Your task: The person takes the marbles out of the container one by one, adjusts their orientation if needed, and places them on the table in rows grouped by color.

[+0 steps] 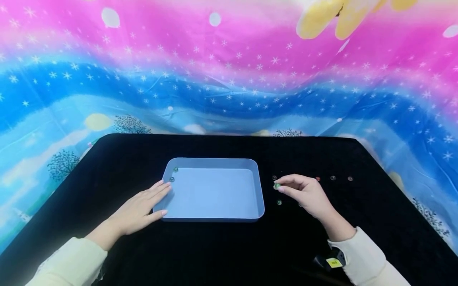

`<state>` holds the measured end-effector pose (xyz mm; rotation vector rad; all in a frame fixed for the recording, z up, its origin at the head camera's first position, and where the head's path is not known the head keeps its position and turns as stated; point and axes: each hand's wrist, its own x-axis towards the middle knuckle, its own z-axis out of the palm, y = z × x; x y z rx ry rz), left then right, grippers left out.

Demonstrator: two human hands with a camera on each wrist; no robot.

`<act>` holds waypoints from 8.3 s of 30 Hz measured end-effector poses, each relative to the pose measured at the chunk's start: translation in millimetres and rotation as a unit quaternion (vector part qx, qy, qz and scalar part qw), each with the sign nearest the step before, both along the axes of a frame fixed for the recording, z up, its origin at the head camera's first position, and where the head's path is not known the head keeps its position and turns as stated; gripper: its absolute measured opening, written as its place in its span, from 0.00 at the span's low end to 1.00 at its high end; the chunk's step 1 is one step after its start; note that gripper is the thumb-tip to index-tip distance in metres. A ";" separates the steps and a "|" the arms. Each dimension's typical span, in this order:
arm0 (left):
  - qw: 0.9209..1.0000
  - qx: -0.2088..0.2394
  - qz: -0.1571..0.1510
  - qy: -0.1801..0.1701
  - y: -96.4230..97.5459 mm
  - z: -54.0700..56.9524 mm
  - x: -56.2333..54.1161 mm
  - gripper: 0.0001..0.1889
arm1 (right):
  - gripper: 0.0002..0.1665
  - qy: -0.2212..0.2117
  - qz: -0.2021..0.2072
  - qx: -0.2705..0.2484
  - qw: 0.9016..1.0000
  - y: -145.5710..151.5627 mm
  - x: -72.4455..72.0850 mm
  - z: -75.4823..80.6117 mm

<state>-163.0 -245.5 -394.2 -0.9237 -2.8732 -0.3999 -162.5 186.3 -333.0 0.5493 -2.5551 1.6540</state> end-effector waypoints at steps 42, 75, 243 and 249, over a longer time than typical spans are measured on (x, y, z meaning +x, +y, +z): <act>1.000 -0.001 0.001 -0.014 -1.3 0.9 -2.8 0.33 | 0.13 -0.066 -0.067 0.004 0.996 111.4 3.1 -43.9; 1.000 0.002 -0.009 -0.015 -1.4 3.6 -3.3 0.33 | 0.20 -0.130 -0.081 0.168 0.974 140.5 -9.8 -50.4; 1.000 -0.015 0.007 -0.017 0.4 3.0 -4.4 0.32 | 0.19 -0.083 0.155 0.114 0.978 -210.8 -139.8 -31.9; 1.000 -0.017 0.003 -0.015 -0.9 2.6 -3.7 0.32 | 0.20 -0.095 0.160 0.149 0.971 -225.0 -139.2 -40.0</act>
